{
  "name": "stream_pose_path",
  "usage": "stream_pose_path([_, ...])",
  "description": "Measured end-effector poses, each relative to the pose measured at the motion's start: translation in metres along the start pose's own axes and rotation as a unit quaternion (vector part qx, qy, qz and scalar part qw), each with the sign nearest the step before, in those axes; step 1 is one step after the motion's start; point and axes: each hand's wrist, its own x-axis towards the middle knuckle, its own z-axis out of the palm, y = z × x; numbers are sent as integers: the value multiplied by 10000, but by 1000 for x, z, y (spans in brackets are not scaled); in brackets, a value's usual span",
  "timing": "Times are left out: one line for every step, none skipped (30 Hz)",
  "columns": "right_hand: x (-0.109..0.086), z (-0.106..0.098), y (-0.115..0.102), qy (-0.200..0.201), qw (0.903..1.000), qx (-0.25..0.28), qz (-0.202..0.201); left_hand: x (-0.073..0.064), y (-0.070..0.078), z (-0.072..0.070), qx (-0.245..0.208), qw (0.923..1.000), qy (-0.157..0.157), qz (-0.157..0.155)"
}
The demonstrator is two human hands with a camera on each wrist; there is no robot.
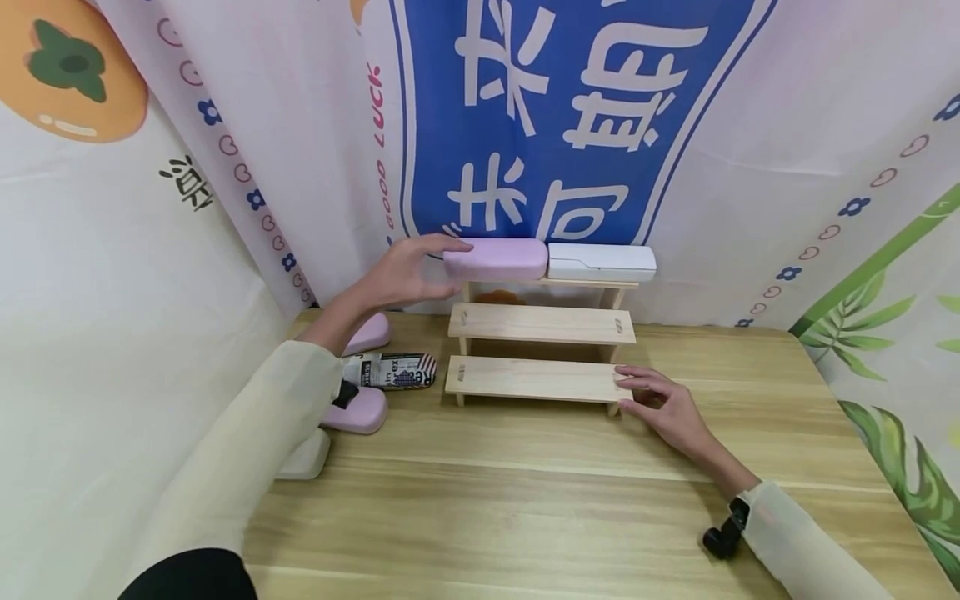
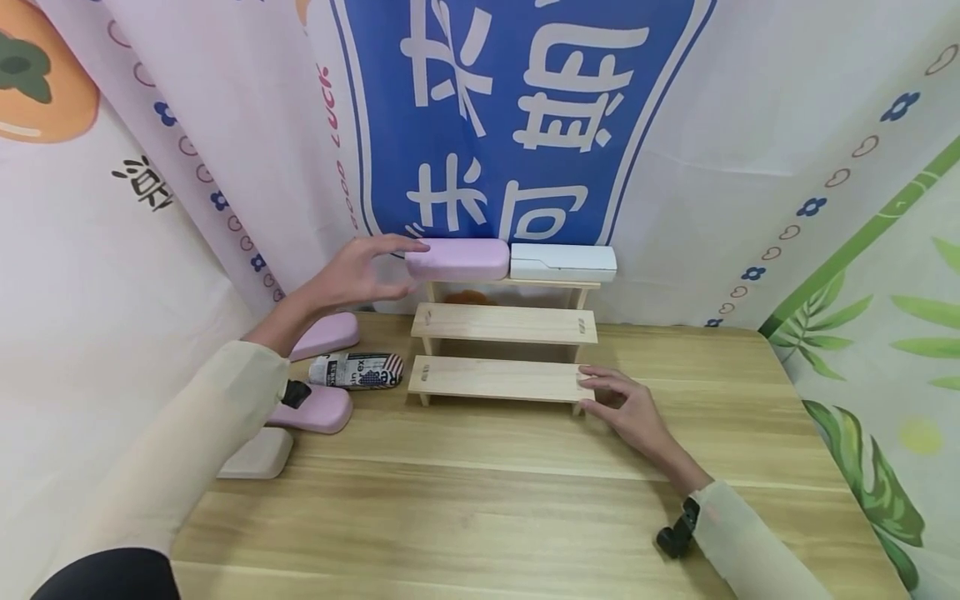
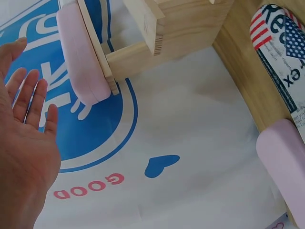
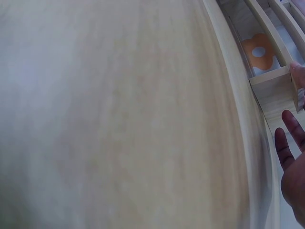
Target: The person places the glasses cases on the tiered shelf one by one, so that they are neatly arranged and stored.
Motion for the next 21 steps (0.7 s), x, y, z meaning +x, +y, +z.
stream_pose_path([0,0,0,4,10000,-14,-27,-2,1,-1,28,10000,-15,67])
stream_pose_path([0,0,0,7,10000,-32,-53,-4,3,-2,50,9999,-32,114])
stream_pose_path([0,0,0,15,9999,-56,-84,-6,4,-3,89,9998,-50,158])
stream_pose_path([1,0,0,22,9999,-71,-115,-8,6,-4,87,9997,-70,200])
stream_pose_path([1,0,1,29,9999,-85,-135,-11,8,-5,83,9997,-103,221])
stream_pose_path([1,0,1,32,9998,-95,-154,-14,9,-5,98,9996,-144,222])
stream_pose_path([1,0,2,38,9998,-101,-169,-16,11,-6,117,9995,-194,227])
stream_pose_path([1,0,2,38,9998,-94,-172,-19,12,-7,151,9993,-248,216])
stream_pose_path([2,0,2,38,9998,-79,-171,-23,13,-7,168,9992,-303,204])
stream_pose_path([2,0,2,30,9998,-58,-174,-26,14,-8,176,9991,-349,189])
stream_pose_path([2,0,2,30,9998,-35,-175,-29,13,-8,190,9989,-391,175])
stream_pose_path([2,0,2,34,9998,-16,-192,-32,14,-9,192,9988,-423,155])
stream_pose_path([2,0,1,41,9998,2,-199,-36,14,-9,151,9987,-464,151])
stream_pose_path([1,0,1,48,9998,19,-212,-39,13,-9,146,9986,-500,117])
stream_pose_path([1,0,0,55,9997,28,-220,-42,13,-9,114,9985,-536,63])
stream_pose_path([1,0,0,59,9997,38,-219,-46,13,-10,93,9983,-571,14])
stream_pose_path([1,1,0,63,9997,46,-227,-49,13,-10,50,9981,-604,-45])
stream_pose_path([1,1,0,62,9997,41,-237,-53,13,-11,12,9979,-639,-109])
stream_pose_path([1,1,0,61,9997,42,-223,-56,13,-11,-20,9977,-656,-158])
stream_pose_path([1,0,0,65,9997,35,-213,-60,13,-12,1,9976,-658,-224])
stream_pose_path([1,0,0,66,9998,25,-195,-63,13,-13,-7,9975,-653,-255])
